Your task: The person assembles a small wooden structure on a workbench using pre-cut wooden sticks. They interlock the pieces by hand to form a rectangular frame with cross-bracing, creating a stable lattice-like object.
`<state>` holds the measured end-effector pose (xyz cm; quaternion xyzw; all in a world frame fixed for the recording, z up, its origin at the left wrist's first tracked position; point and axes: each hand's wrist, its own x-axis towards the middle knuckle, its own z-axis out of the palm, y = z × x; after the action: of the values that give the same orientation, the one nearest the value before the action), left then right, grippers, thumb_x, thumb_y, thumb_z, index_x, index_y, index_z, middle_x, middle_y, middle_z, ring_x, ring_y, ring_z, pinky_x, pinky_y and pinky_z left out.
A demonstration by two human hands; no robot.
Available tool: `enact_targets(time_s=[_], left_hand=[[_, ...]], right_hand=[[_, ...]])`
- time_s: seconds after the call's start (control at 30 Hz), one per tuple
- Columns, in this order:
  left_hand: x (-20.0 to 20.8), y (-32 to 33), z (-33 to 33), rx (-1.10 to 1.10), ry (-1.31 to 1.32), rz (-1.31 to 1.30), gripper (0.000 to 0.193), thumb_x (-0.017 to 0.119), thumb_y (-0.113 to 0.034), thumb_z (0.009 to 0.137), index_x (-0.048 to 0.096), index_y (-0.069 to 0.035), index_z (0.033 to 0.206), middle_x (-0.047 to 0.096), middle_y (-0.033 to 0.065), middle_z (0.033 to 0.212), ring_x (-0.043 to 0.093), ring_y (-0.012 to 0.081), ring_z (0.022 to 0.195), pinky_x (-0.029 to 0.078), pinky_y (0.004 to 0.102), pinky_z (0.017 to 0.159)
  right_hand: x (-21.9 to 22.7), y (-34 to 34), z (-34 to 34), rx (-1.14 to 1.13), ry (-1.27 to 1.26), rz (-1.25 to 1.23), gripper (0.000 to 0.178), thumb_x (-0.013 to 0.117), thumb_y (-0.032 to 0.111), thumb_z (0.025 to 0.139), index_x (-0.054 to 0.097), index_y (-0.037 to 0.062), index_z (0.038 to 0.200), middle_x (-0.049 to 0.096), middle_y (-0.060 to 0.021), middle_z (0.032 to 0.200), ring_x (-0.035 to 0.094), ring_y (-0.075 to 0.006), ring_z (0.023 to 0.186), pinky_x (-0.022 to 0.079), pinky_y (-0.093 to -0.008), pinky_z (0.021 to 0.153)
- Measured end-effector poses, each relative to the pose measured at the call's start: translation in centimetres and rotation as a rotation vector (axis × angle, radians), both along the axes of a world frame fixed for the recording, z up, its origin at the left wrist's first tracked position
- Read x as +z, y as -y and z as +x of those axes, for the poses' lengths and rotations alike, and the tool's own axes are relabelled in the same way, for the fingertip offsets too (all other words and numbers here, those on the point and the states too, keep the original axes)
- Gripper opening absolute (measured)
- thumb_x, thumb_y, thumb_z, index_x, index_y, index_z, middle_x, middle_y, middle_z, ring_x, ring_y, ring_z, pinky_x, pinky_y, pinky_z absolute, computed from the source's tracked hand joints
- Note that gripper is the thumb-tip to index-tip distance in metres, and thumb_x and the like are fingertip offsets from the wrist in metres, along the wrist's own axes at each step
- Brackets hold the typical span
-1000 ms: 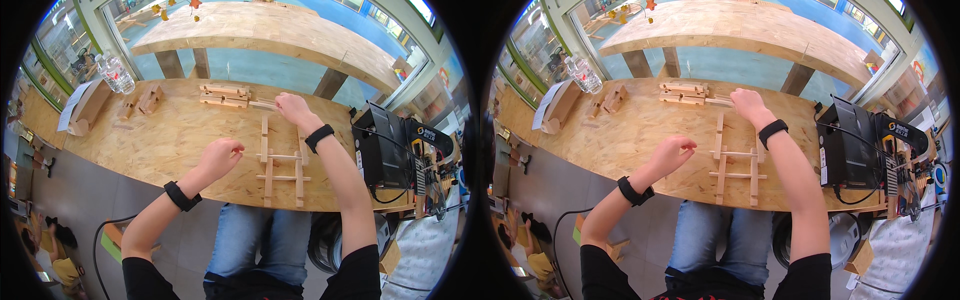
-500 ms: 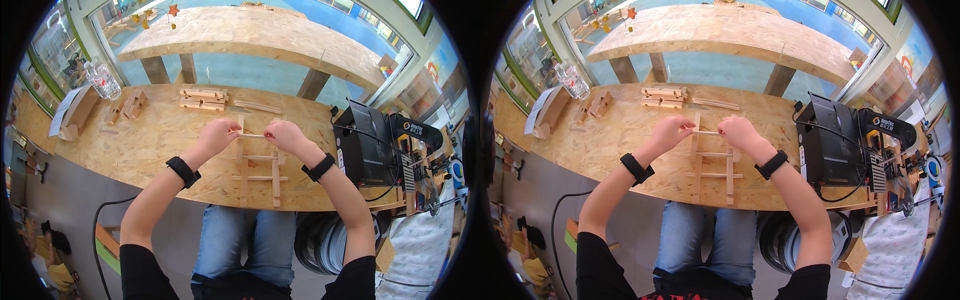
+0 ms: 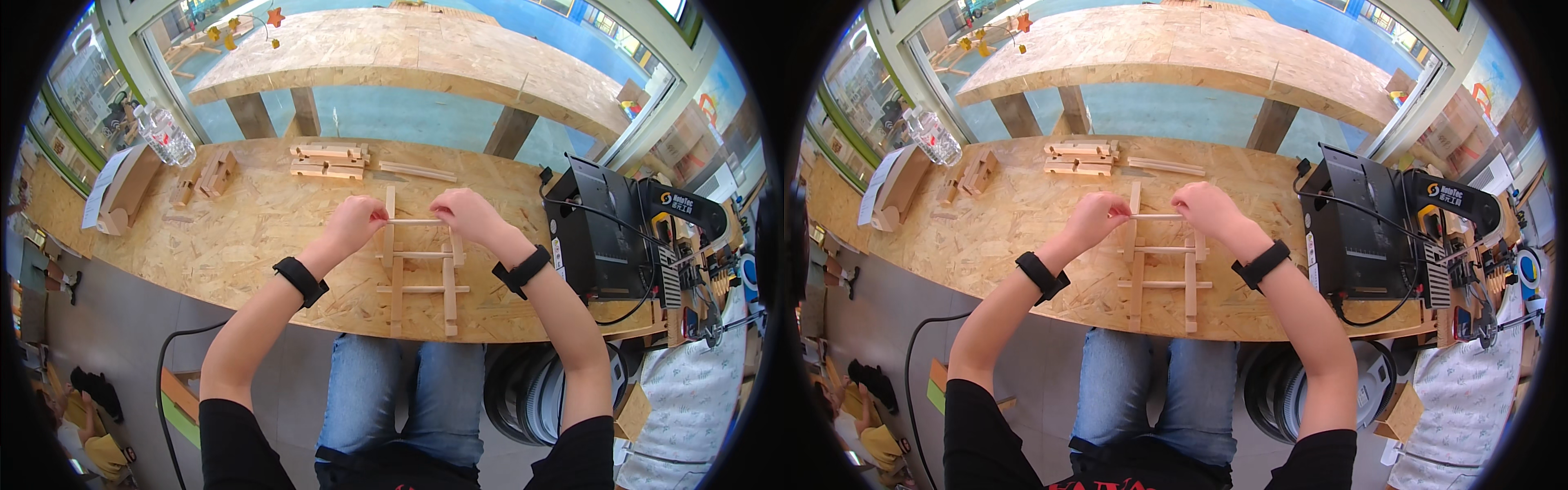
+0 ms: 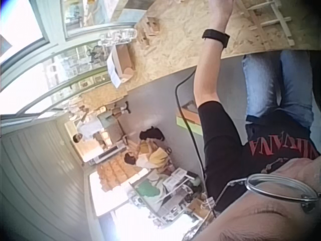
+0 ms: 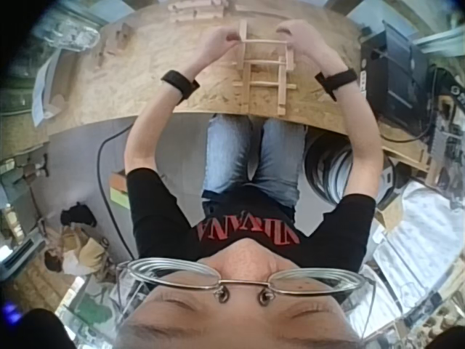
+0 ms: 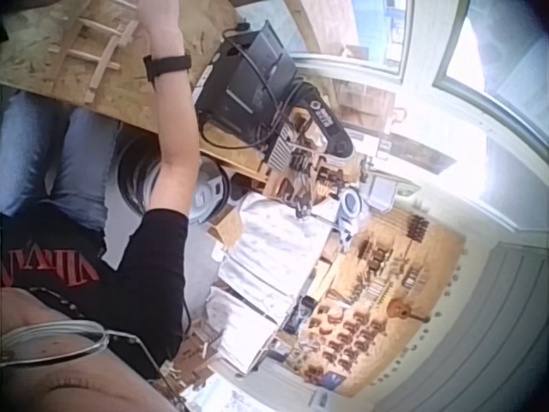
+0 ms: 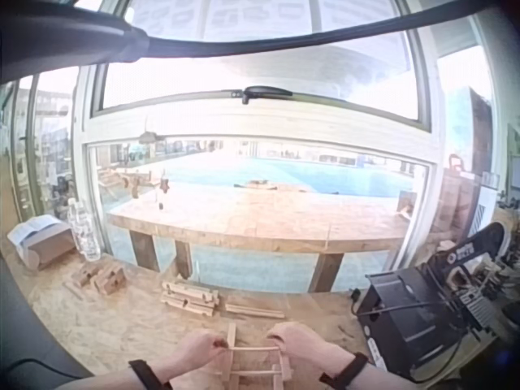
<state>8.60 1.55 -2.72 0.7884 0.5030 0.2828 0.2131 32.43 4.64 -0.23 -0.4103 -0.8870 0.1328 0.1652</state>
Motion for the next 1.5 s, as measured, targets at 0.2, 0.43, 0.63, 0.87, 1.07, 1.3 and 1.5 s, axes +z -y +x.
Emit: enact_targets(time_s=[0.2, 0.43, 0.63, 0.87, 1.07, 1.3, 1.5], left_hand=[[-0.4, 0.1, -0.3, 0.017, 0.021, 0.005, 0.007, 0.062, -0.006, 0.074, 0.066, -0.002, 0.078, 0.064, 0.0146, 0.076, 0.062, 0.0289, 0.073, 0.05, 0.0358, 0.066], [-0.2, 0.1, -0.1, 0.006, 0.036, -0.004, 0.007, 0.061, -0.004, 0.073, 0.065, -0.002, 0.078, 0.064, 0.0149, 0.076, 0.062, 0.0297, 0.073, 0.049, 0.0358, 0.066], [-0.7, 0.0, -0.2, 0.019, 0.058, 0.004, 0.006, 0.06, -0.003, 0.073, 0.065, -0.002, 0.077, 0.064, 0.0144, 0.077, 0.061, 0.0304, 0.075, 0.049, 0.0364, 0.068], [-0.6, 0.2, 0.0, 0.029, 0.072, 0.006, 0.007, 0.06, -0.003, 0.072, 0.065, -0.002, 0.077, 0.064, 0.0144, 0.076, 0.061, 0.0304, 0.074, 0.049, 0.0365, 0.067], [-0.8, 0.1, -0.2, 0.025, 0.056, 0.011, 0.008, 0.062, -0.002, 0.074, 0.065, 0.0, 0.082, 0.065, 0.0127, 0.076, 0.064, 0.0244, 0.069, 0.05, 0.0311, 0.065], [-1.1, 0.1, -0.1, 0.05, 0.032, 0.036, 0.008, 0.062, -0.002, 0.073, 0.063, -0.001, 0.081, 0.065, 0.0117, 0.077, 0.064, 0.0254, 0.073, 0.049, 0.0327, 0.067], [-1.1, 0.3, 0.0, 0.06, 0.042, 0.041, 0.007, 0.06, -0.004, 0.074, 0.064, -0.002, 0.08, 0.065, 0.0122, 0.077, 0.063, 0.0275, 0.074, 0.049, 0.0346, 0.067]], right_hand=[[0.3, 0.3, 3.0, -0.101, 0.024, -0.15, 0.012, 0.057, 0.012, 0.079, 0.063, 0.0033, 0.084, 0.065, -0.0135, 0.079, 0.061, -0.0311, 0.076, 0.049, -0.0377, 0.069], [-0.8, 0.9, 3.4, -0.123, -0.02, -0.192, 0.01, 0.06, 0.011, 0.077, 0.063, 0.0028, 0.083, 0.064, -0.0143, 0.078, 0.062, -0.0304, 0.074, 0.049, -0.037, 0.068], [-1.0, 1.0, 3.3, -0.139, -0.042, -0.16, 0.01, 0.06, 0.01, 0.077, 0.065, 0.0023, 0.082, 0.064, -0.0151, 0.078, 0.061, -0.0314, 0.075, 0.049, -0.0376, 0.068], [-1.2, 1.1, 3.2, -0.155, -0.125, -0.157, 0.009, 0.058, 0.006, 0.075, 0.065, 0.0008, 0.078, 0.064, -0.0162, 0.075, 0.061, -0.0313, 0.072, 0.049, -0.0375, 0.066], [-1.6, 1.1, 3.2, -0.189, -0.177, -0.183, 0.008, 0.058, 0.004, 0.075, 0.064, 0.0001, 0.077, 0.063, -0.0174, 0.073, 0.061, -0.0312, 0.069, 0.049, -0.0362, 0.064], [-1.7, 1.0, 3.1, -0.19, -0.182, -0.181, 0.008, 0.055, 0.002, 0.074, 0.063, 0.0002, 0.075, 0.063, -0.0175, 0.073, 0.061, -0.0318, 0.07, 0.048, -0.0368, 0.064], [-1.8, 1.0, 2.9, -0.206, -0.131, -0.158, 0.009, 0.053, 0.003, 0.075, 0.062, 0.001, 0.076, 0.063, -0.0173, 0.073, 0.06, -0.033, 0.072, 0.048, -0.0387, 0.066]])
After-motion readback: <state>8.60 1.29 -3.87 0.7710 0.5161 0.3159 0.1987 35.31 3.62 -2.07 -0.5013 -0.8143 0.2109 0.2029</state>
